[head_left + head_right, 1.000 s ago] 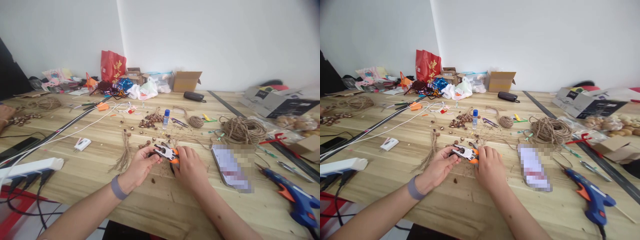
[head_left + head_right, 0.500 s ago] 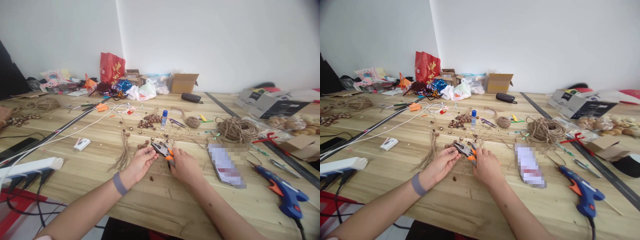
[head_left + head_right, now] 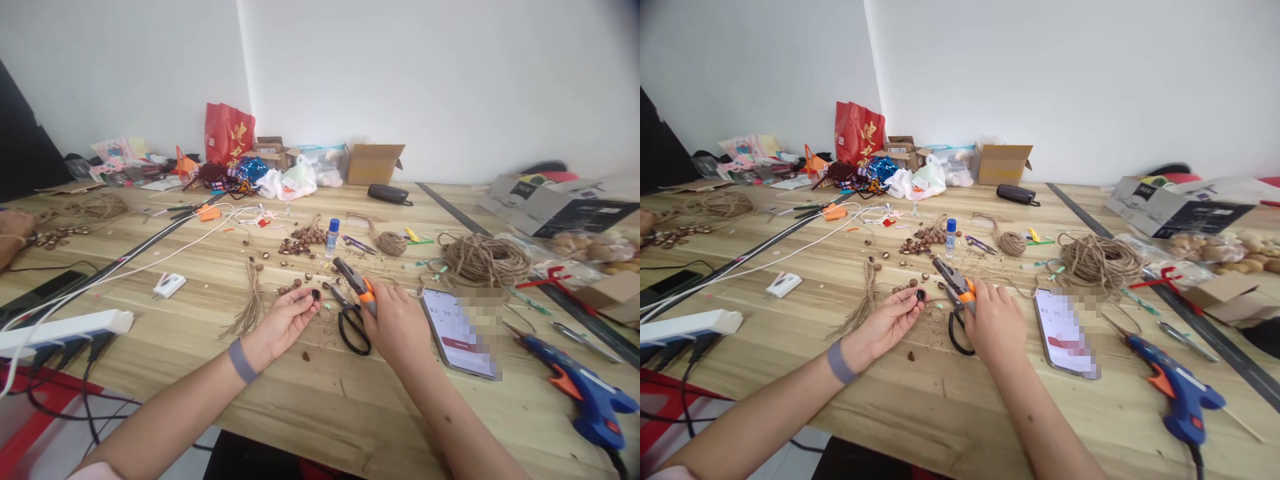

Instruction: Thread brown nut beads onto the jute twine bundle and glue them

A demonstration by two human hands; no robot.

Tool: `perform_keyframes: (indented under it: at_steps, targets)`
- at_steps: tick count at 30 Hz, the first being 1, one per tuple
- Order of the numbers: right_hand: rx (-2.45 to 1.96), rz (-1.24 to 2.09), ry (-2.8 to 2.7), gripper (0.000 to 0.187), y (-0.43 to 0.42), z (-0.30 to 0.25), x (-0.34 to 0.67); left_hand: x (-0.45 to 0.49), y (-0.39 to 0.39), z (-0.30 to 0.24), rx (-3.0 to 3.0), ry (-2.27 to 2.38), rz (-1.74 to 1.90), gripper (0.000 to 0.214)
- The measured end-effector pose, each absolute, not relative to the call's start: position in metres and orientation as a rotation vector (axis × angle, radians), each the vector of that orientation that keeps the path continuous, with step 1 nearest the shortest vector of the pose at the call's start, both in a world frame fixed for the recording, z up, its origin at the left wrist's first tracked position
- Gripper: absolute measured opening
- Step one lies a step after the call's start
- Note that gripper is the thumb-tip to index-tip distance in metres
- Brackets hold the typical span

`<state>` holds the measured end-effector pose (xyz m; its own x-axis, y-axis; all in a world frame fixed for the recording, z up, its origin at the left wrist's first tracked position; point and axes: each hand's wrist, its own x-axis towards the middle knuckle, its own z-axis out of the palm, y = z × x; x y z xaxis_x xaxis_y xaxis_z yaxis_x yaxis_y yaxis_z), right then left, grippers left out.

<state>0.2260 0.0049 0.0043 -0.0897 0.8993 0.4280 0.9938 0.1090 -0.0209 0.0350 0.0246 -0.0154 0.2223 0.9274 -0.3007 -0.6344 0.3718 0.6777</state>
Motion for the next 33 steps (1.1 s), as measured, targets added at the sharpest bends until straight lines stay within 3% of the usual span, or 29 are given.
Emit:
perform_keyframes:
  at_steps: [7, 15, 23, 33]
  targets:
    - [-2.026, -0.304, -2.028, 0.058, 0.0, 0.005, 0.22, 0.035, 0.019, -0.012, 0.506, 0.764, 1.099, 0.02]
    - [-1.982, -0.275, -2.171, 0.064, -0.003, -0.004, 0.206, 0.036, 0.016, -0.015, 0.626, 0.668, 1.141, 0.024]
    - [-1.937, -0.361, -2.182, 0.058, -0.003, -0.009, 0.209, 0.036, 0.012, -0.012, 0.725, 0.694, 1.169, 0.026]
    - [-1.69, -0.611, -2.166, 0.034, -0.002, -0.016, 0.215, 0.036, 0.013, -0.013, 0.775, 0.719, 1.171, 0.024]
